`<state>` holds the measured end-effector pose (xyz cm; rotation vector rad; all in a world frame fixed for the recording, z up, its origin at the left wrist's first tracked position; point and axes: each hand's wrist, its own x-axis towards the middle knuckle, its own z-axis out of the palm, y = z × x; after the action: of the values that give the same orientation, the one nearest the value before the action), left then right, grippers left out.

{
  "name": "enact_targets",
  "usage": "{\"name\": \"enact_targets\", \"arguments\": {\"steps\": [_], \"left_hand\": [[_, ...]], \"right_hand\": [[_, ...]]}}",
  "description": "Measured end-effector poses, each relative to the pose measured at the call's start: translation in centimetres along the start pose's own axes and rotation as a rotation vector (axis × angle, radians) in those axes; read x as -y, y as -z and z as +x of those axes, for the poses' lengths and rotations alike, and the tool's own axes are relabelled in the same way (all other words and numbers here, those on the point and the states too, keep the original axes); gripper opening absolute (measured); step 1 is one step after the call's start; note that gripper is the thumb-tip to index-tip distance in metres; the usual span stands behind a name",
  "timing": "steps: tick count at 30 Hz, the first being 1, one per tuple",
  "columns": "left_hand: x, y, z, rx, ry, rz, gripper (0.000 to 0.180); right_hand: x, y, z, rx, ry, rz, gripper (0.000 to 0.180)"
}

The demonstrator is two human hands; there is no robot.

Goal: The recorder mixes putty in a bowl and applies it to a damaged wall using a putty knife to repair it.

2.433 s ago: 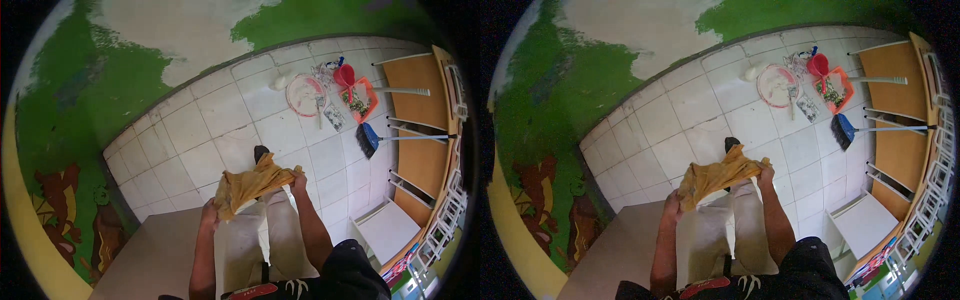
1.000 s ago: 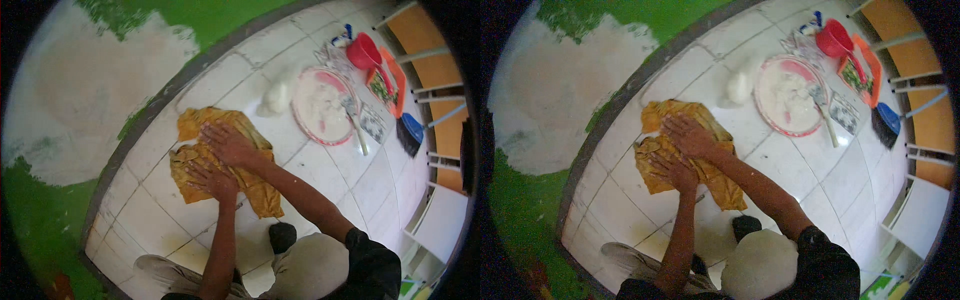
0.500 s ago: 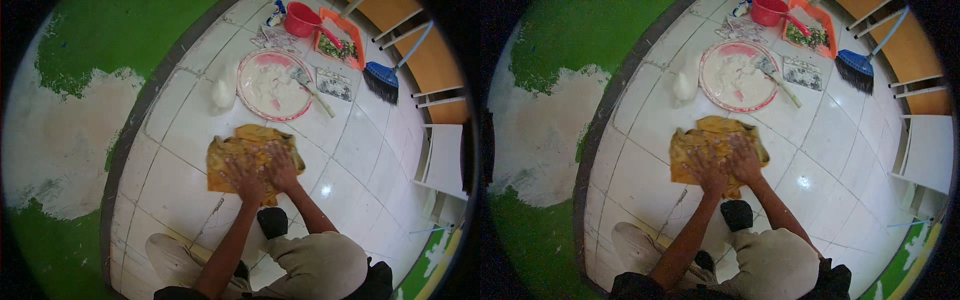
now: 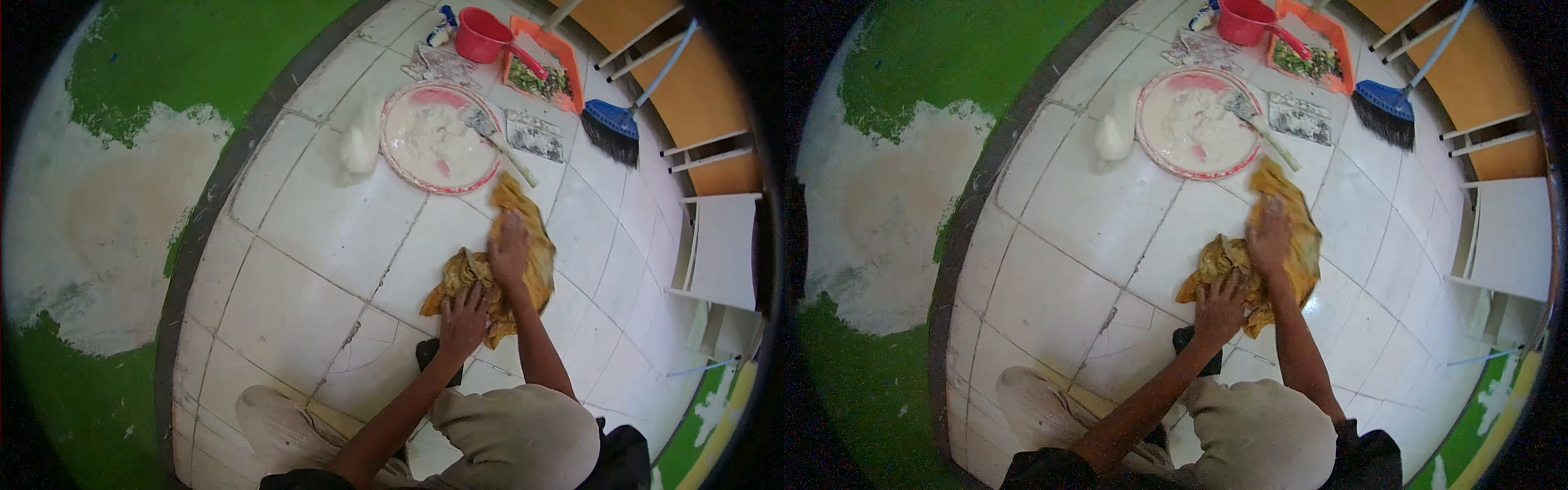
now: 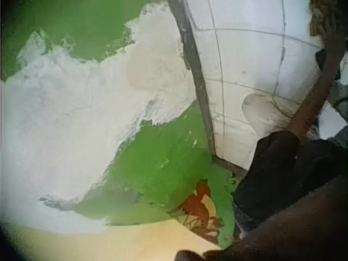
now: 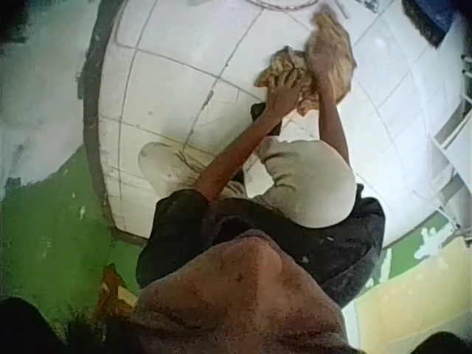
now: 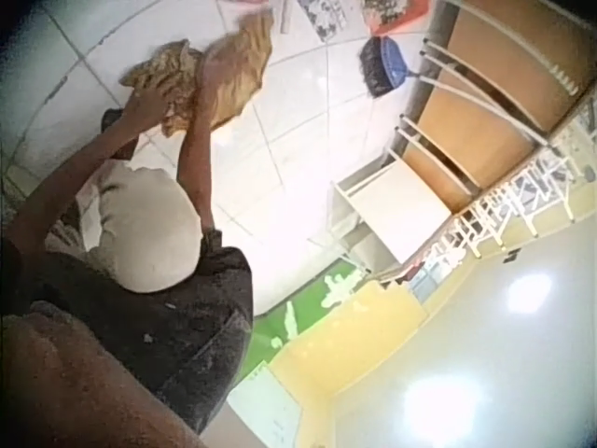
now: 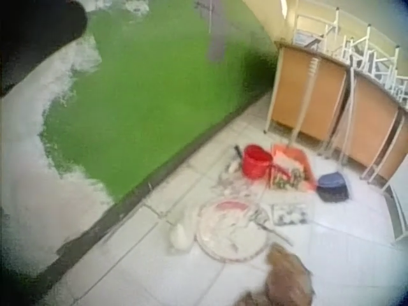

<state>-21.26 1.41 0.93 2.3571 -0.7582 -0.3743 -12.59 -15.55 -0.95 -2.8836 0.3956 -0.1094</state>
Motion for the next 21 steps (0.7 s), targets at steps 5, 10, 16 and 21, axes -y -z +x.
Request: {"name": "enact_targets", "arguments": {"steps": [5, 10, 16, 21], "left_hand": [[0.2, 1.1, 0.1, -0.024, 0.1, 0.011, 0.044], [2.8, 0.6, -2.5, -0.04, 0.068, 0.16, 0.043], [4.1, 0.5, -2.5, -0.148, -0.078, 0.22, 0.045], [2.3, 2.8, 1.6, -0.186, 0.223, -0.162, 0.028]], "right_hand": [[0.9, -0.8, -0.4, -0.006, 0.247, 0.047, 0.064], [5.5, -0.1, -2.3, 0.212, 0.535, 0.195, 0.055], [5.3, -0.3, -2.2, 0.539, 0.758, 0.484, 0.054], [-1.3, 1.5, -2.3, 0.169, 0.459, 0.215, 0.052]]}}
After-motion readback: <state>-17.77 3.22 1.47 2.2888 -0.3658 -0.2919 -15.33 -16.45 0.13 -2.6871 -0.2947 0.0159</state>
